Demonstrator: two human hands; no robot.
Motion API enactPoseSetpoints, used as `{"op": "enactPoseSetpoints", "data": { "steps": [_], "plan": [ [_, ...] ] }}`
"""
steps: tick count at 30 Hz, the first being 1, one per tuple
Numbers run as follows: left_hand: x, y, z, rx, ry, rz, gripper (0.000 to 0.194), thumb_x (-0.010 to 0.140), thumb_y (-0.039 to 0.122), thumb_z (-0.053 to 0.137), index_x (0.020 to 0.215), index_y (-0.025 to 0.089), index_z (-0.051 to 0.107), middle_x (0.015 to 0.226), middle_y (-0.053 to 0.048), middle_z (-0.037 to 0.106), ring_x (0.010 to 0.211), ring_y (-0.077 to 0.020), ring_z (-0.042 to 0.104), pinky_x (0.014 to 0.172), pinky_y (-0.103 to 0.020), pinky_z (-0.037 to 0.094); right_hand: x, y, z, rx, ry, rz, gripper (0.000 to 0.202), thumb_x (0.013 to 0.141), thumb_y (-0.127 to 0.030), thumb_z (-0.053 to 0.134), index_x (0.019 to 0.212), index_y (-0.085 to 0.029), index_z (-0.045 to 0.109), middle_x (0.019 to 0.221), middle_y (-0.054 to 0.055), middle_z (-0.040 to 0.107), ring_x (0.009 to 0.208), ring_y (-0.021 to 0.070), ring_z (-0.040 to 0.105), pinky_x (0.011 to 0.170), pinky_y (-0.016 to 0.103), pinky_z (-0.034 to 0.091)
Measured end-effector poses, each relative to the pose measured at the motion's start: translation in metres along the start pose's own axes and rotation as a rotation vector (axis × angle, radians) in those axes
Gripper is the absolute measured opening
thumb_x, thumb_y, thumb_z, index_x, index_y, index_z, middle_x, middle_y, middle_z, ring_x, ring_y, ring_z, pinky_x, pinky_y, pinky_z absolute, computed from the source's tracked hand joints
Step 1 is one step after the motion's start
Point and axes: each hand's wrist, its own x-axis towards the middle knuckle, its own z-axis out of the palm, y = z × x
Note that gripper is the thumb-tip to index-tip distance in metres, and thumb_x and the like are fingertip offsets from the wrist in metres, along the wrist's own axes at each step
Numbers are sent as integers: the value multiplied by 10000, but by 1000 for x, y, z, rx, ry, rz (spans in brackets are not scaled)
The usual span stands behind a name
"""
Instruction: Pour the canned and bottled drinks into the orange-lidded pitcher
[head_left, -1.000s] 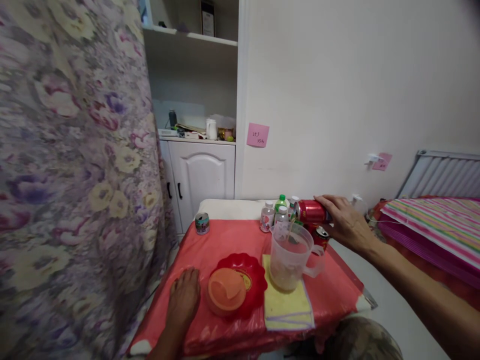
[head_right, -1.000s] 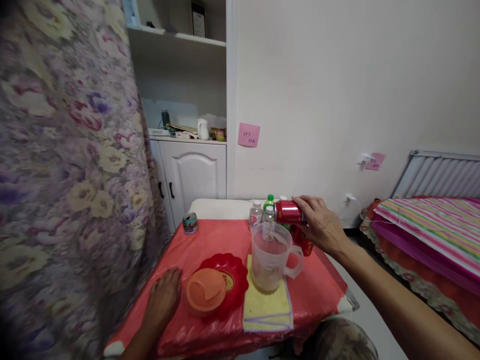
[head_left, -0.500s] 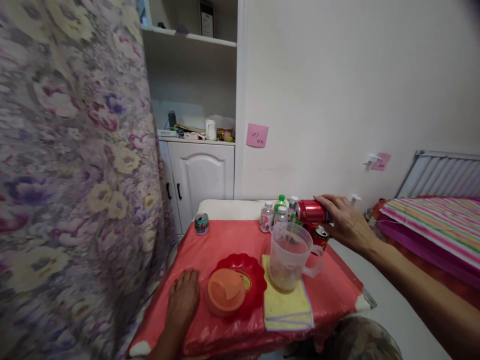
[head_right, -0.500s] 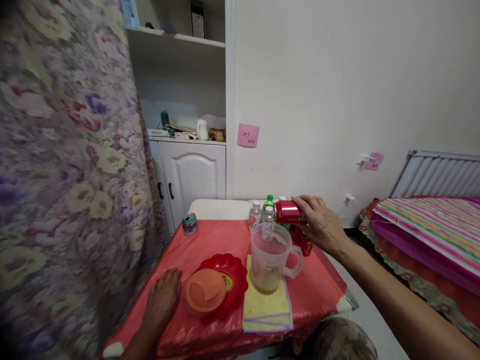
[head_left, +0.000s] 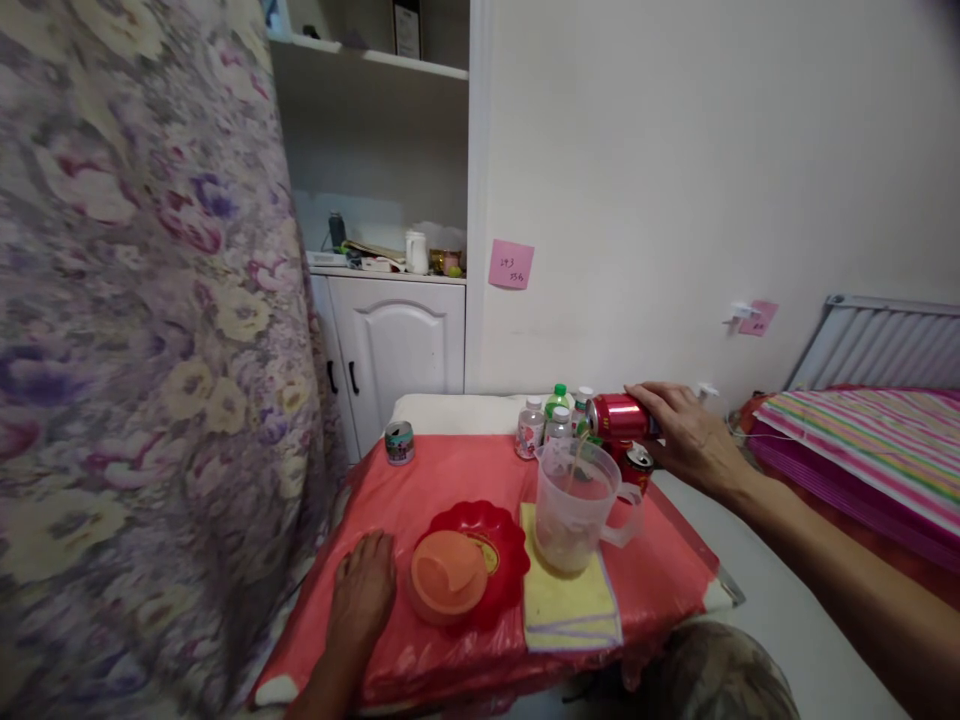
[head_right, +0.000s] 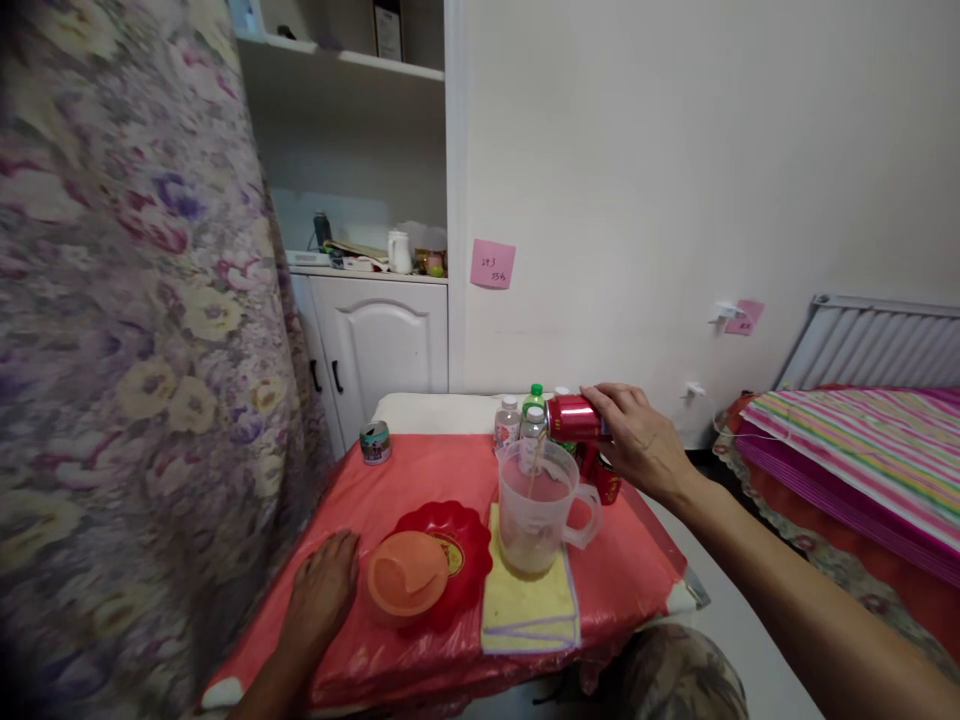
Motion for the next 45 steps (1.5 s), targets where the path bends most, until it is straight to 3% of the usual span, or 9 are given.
{"op": "enactPoseSetpoints", "data": {
  "steps": [10, 24, 45],
  "plan": [
    [-1, -1, 2, -10, 24, 1, 433, 988, 126, 399, 1351, 149, 634, 1428, -157, 645, 1356, -283, 550, 1125, -442, 394, 1, 1, 1, -19, 9, -15, 615, 870, -122, 599, 1459, -211, 446, 1322, 157, 611, 1189, 337, 565, 884, 463, 584],
    [0, -4, 6, 24, -4, 11, 459, 1018, 120, 336, 1380, 99, 617, 1477, -169, 612, 1385, -317, 541, 1127, -471, 408, 5, 0, -1, -38, 48, -44, 632, 847, -94, 558, 1455, -225, 448, 1290, 157, 625, 1161, 340, 580, 900, 499, 584],
    [0, -4, 10, 21, 1, -5, 447, 1020, 129, 349, 1375, 106, 619, 1469, -159, 621, 1377, -320, 545, 1118, -464, 409, 12, 7, -9, -110, 34, -118, 517, 929, -139, 575, 1432, -177, 463, 1288, 165, 621, 1160, 329, 567, 919, 465, 576]
  ]
}}
